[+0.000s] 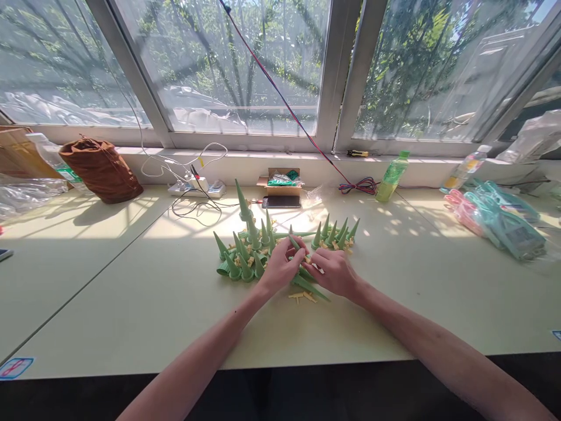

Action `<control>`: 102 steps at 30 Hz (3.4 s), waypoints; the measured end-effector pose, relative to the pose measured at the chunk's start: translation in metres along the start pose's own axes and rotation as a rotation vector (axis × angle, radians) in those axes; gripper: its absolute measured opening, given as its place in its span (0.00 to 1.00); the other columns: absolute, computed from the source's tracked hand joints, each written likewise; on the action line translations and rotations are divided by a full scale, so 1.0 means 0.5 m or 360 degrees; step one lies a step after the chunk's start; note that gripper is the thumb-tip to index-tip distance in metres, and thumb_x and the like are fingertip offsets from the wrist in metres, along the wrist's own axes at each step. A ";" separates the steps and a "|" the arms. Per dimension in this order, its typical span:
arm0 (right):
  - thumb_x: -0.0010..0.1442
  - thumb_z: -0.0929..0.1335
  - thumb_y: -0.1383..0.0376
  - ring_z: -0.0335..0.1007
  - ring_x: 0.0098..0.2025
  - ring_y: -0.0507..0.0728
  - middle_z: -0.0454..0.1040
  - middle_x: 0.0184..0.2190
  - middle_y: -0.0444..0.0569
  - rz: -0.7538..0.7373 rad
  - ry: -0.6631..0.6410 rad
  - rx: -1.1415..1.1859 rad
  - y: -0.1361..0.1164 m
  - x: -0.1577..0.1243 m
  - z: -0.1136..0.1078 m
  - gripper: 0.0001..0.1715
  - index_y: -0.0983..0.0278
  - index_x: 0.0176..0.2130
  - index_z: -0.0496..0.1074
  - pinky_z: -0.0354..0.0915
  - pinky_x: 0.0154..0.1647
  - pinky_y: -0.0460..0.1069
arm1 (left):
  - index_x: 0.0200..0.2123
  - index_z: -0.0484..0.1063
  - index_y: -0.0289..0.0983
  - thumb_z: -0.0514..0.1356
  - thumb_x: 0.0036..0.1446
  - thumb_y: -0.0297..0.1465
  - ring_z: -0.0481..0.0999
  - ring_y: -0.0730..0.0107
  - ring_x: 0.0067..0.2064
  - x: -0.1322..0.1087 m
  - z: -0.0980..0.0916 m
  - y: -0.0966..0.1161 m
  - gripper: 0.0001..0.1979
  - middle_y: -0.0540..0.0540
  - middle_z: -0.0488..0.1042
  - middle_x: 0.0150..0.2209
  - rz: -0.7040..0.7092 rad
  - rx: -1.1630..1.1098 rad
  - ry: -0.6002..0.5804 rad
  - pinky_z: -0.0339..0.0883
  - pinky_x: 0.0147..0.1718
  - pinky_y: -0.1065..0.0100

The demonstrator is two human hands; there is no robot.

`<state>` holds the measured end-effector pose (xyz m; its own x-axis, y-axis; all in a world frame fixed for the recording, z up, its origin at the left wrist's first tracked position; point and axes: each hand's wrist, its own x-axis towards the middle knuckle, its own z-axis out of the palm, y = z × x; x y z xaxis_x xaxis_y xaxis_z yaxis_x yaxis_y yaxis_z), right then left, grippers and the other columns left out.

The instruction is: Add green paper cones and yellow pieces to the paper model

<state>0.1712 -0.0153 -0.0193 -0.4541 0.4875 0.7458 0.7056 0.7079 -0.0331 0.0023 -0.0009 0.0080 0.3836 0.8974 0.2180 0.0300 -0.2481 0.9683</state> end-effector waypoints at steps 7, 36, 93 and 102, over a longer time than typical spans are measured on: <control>0.66 0.63 0.65 0.47 0.20 0.48 0.60 0.20 0.41 -0.0054 0.0047 -0.0027 -0.003 0.002 0.000 0.19 0.64 0.23 0.62 0.46 0.23 0.45 | 0.35 0.66 0.36 0.58 0.60 0.37 0.65 0.78 0.25 0.001 0.000 0.002 0.09 0.51 0.68 0.29 -0.0071 -0.0084 -0.0034 0.59 0.21 0.76; 0.65 0.65 0.66 0.58 0.22 0.48 0.68 0.23 0.43 -0.0024 0.0112 0.0185 -0.006 0.005 -0.009 0.08 0.63 0.32 0.68 0.54 0.25 0.44 | 0.34 0.65 0.37 0.61 0.57 0.44 0.59 0.81 0.22 -0.001 -0.002 0.009 0.16 0.51 0.67 0.28 -0.0252 -0.0521 -0.0042 0.51 0.18 0.76; 0.69 0.58 0.64 0.57 0.21 0.50 0.67 0.22 0.45 0.0135 -0.0257 -0.0003 -0.012 0.003 0.003 0.18 0.65 0.27 0.63 0.44 0.25 0.48 | 0.30 0.67 0.36 0.55 0.61 0.31 0.62 0.75 0.25 -0.003 -0.002 0.001 0.08 0.51 0.65 0.25 0.0380 0.0848 0.0280 0.57 0.24 0.74; 0.69 0.57 0.64 0.55 0.21 0.50 0.65 0.21 0.45 0.0181 -0.0320 -0.0012 -0.011 0.003 -0.001 0.19 0.64 0.27 0.62 0.42 0.25 0.48 | 0.31 0.68 0.36 0.56 0.59 0.29 0.64 0.77 0.25 -0.001 -0.001 0.000 0.05 0.52 0.67 0.26 0.0466 0.0819 0.0281 0.60 0.25 0.75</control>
<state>0.1668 -0.0187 -0.0175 -0.4703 0.6564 0.5899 0.7620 0.6392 -0.1037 0.0015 -0.0009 0.0080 0.2863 0.8013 0.5253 0.4049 -0.5981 0.6916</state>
